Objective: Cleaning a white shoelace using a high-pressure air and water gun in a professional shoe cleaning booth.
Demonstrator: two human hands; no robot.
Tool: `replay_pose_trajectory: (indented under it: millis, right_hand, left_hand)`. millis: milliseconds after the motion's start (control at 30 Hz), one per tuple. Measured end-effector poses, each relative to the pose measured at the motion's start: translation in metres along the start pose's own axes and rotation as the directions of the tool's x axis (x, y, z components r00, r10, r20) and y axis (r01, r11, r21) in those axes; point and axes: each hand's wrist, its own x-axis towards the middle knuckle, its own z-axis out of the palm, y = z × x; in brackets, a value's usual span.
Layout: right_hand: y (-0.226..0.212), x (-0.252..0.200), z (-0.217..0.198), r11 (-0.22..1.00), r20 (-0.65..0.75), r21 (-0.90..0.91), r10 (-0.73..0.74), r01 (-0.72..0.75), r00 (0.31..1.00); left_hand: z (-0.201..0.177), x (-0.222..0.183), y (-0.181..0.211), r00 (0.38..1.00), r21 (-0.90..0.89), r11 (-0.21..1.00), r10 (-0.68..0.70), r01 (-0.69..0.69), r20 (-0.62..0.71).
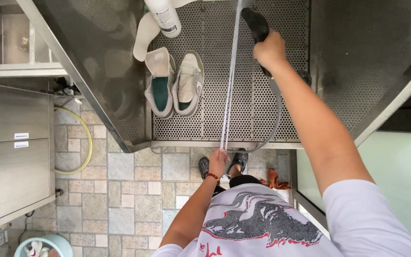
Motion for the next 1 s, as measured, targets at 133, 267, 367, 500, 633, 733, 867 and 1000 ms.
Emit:
replay_pose_trajectory:
  millis: [133, 267, 367, 500, 633, 733, 867, 1000]
  right_hand:
    - [0.008, 0.031, -0.004, 0.997, -0.025, -0.045, -0.062, 0.06, 0.998]
    - [-0.014, 0.031, -0.021, 0.999, 0.087, -0.05, 0.024, -0.02, 0.996]
    - [-0.016, 0.038, -0.022, 0.996, 0.11, -0.085, 0.031, -0.022, 0.993]
    - [-0.025, 0.034, -0.025, 0.998, 0.124, -0.021, -0.058, 0.061, 0.991]
    - [-0.022, 0.048, -0.024, 0.995, 0.07, -0.078, -0.054, 0.06, 0.996]
    - [-0.022, 0.048, -0.029, 0.997, 0.151, -0.062, 0.043, -0.034, 0.988]
    - [-0.03, 0.04, -0.032, 0.994, 0.174, -0.11, 0.031, -0.012, 0.984]
    - [-0.032, 0.024, -0.033, 0.985, 0.184, -0.166, 0.068, -0.037, 0.981]
  left_hand:
    - [-0.001, -0.006, 0.014, 1.0, 0.065, 0.998, 0.021, -0.021, 0.004]
    - [0.0, -0.003, 0.004, 0.998, 0.062, 0.996, 0.064, -0.064, 0.004]
    - [-0.002, -0.001, 0.002, 0.999, 0.001, 0.999, 0.044, -0.044, 0.012]
    - [-0.002, -0.008, 0.027, 1.0, 0.062, 0.998, -0.003, 0.003, 0.01]
    - [-0.003, -0.007, 0.014, 0.999, 0.013, 0.999, 0.034, -0.034, 0.03]
    - [-0.003, -0.01, 0.016, 1.0, 0.005, 1.0, -0.015, 0.015, 0.022]
    - [-0.002, -0.008, 0.01, 1.0, -0.018, 1.0, 0.007, -0.007, 0.02]
    - [-0.002, -0.007, 0.008, 0.996, 0.051, 0.995, 0.088, -0.088, 0.008]
